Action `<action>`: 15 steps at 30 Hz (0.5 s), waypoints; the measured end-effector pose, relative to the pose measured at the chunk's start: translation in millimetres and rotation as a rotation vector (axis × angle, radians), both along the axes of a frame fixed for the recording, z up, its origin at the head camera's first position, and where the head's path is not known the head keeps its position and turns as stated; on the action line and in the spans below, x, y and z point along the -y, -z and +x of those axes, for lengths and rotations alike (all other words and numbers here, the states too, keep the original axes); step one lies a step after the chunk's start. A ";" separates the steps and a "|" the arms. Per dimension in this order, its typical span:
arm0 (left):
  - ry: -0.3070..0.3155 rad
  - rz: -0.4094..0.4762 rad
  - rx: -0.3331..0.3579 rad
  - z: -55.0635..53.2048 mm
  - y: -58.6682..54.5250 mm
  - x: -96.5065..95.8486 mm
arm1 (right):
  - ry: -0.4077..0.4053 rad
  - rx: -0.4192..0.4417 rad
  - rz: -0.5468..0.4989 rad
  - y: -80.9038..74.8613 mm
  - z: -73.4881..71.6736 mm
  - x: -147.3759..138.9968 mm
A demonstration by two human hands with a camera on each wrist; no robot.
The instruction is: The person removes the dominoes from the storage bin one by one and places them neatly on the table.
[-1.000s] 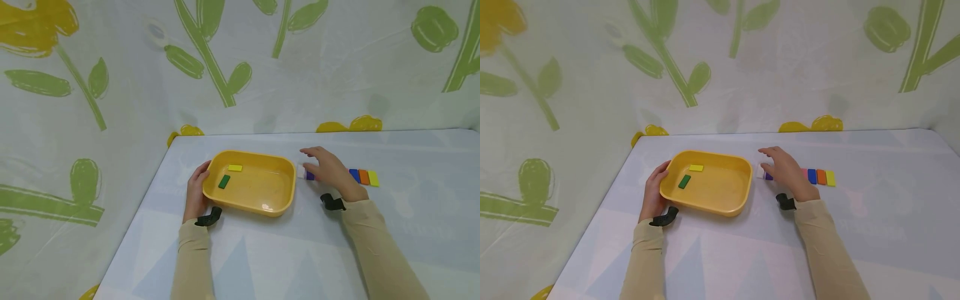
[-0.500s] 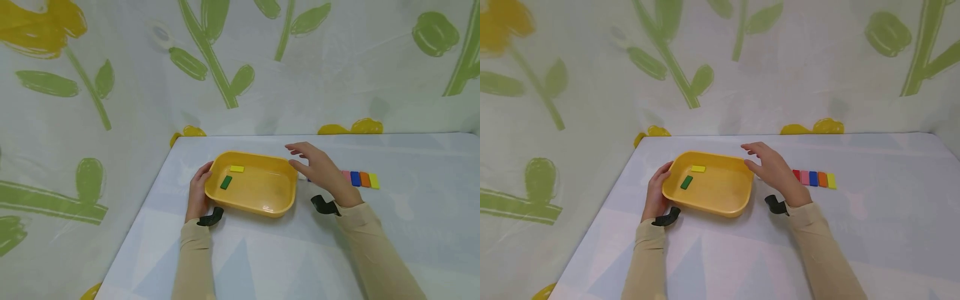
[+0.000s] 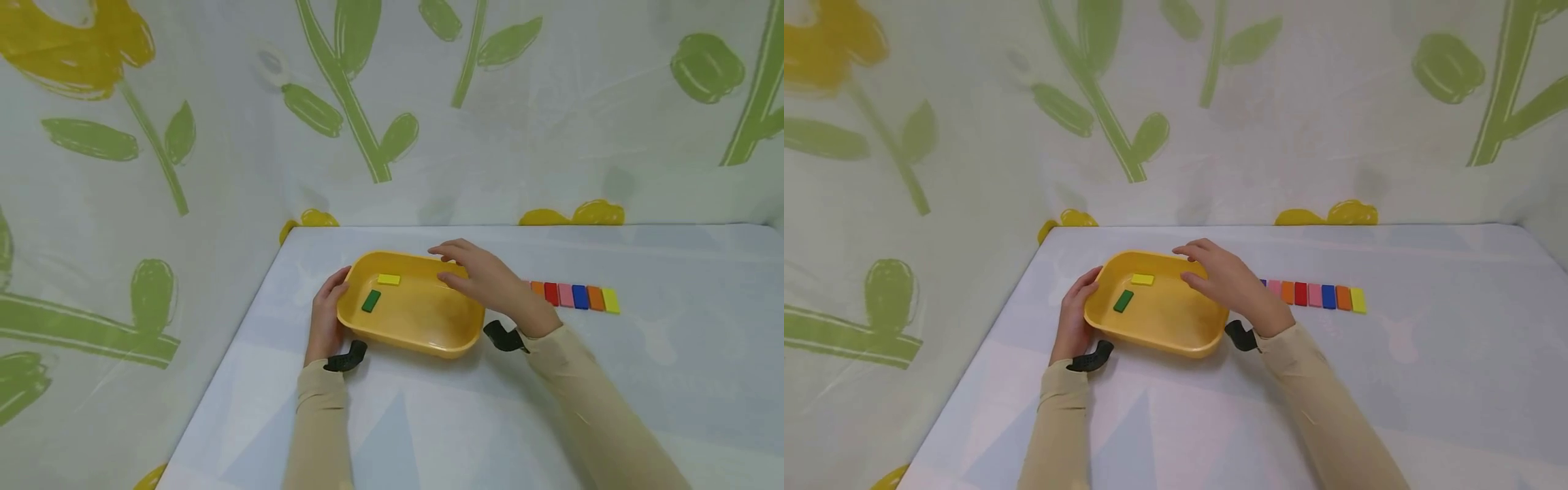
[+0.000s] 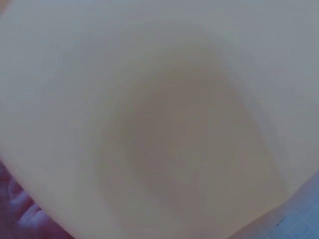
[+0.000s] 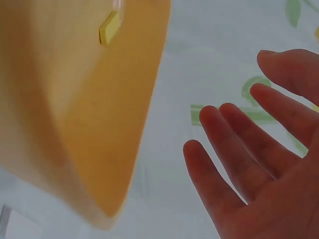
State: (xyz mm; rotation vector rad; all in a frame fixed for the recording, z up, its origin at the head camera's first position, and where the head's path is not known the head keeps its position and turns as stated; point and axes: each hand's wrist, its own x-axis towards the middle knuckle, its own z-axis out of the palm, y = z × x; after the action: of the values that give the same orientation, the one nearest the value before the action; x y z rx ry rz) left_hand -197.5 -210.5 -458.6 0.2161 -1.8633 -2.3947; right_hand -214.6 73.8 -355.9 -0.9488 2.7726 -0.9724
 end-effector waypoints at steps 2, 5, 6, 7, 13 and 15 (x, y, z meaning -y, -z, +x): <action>0.008 0.001 -0.002 -0.2 1.4 -1.0 | -0.029 -0.009 0.036 -0.3 -2.6 6.6; 0.009 -0.012 -0.008 0.5 2.6 -1.0 | -0.056 -0.016 0.101 0.6 -6.5 18.3; 0.007 -0.016 -0.010 0.9 2.6 -0.8 | -0.066 -0.017 0.122 0.6 -7.7 22.7; 0.004 -0.022 -0.010 1.4 2.5 -0.4 | -0.073 -0.012 0.141 0.7 -8.8 27.4; 0.012 -0.017 -0.002 2.0 -1.1 0.3 | -0.117 0.045 0.227 -0.5 -15.5 52.6; 0.016 -0.009 0.005 1.4 -2.0 -0.2 | -0.125 0.075 0.232 -0.6 -18.0 58.6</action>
State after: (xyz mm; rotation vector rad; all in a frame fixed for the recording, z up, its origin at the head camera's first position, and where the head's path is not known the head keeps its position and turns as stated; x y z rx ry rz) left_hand -196.1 -210.3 -456.6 0.2073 -1.8852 -2.3980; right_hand -232.6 15.1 -355.3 -1.0119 2.6529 -0.6377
